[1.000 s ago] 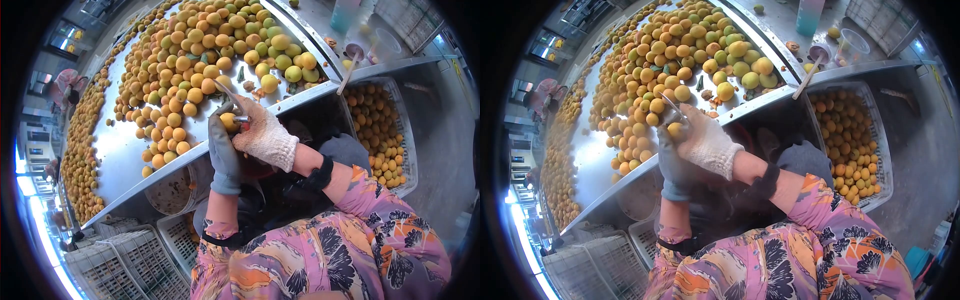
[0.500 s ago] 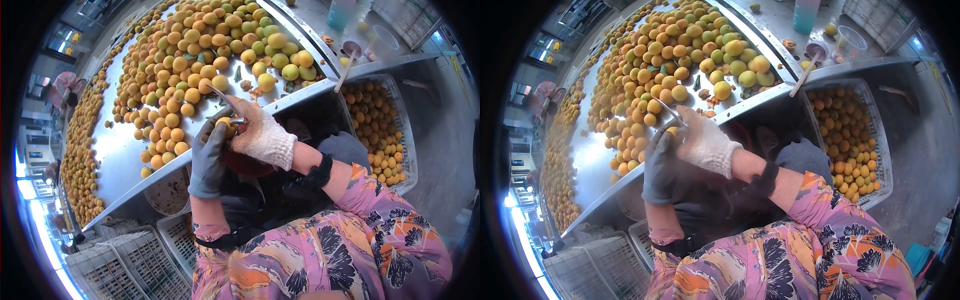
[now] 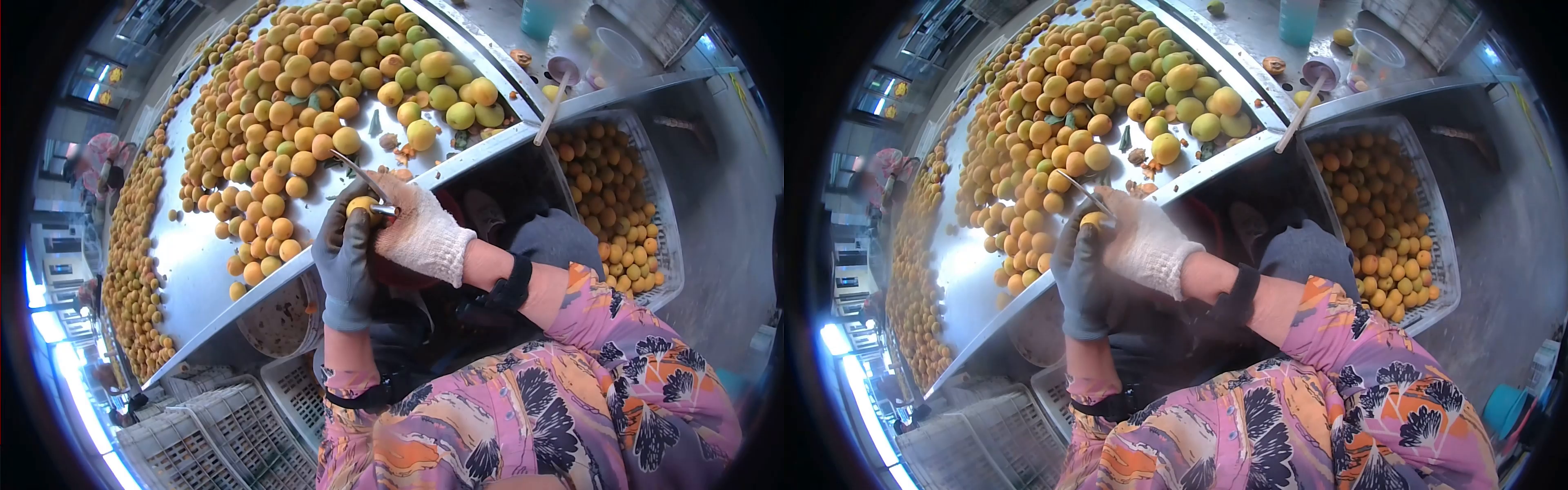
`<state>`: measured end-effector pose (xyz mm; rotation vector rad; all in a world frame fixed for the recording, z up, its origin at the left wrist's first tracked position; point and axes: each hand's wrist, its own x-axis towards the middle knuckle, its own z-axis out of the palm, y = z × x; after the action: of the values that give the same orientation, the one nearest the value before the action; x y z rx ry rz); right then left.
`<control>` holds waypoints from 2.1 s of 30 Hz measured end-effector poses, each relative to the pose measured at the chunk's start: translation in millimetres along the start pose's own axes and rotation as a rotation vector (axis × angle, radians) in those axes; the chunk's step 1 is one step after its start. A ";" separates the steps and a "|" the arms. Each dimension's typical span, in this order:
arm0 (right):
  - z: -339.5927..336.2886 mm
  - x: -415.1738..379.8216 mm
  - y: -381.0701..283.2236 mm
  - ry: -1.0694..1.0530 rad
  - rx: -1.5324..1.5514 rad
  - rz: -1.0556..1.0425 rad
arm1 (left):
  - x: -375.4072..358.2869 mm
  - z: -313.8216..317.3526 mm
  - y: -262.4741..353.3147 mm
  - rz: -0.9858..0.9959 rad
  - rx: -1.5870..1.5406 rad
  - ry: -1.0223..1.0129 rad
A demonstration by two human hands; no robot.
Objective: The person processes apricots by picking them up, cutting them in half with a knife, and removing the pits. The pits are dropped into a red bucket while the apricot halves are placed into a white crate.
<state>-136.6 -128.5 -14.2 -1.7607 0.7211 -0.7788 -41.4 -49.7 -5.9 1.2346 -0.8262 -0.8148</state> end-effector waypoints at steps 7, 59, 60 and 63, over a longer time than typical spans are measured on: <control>-4.7 1.1 -1.1 -0.121 0.076 0.101 | -1.4 -5.9 -6.4 0.017 0.035 -0.036; 4.2 -4.2 -6.4 -0.228 -0.129 0.257 | 1.3 -12.5 -1.8 0.124 0.251 0.073; 2.7 -4.9 -10.5 -0.224 -0.126 0.260 | 1.6 -12.4 -2.7 0.161 0.237 0.118; -3.2 -5.7 -19.2 -0.316 -0.154 0.338 | 1.7 -8.9 4.7 0.080 0.268 0.131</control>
<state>-140.6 -120.3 3.9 -1.7809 0.8489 -0.2156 -32.4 -46.4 -2.3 1.4646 -0.8920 -0.5644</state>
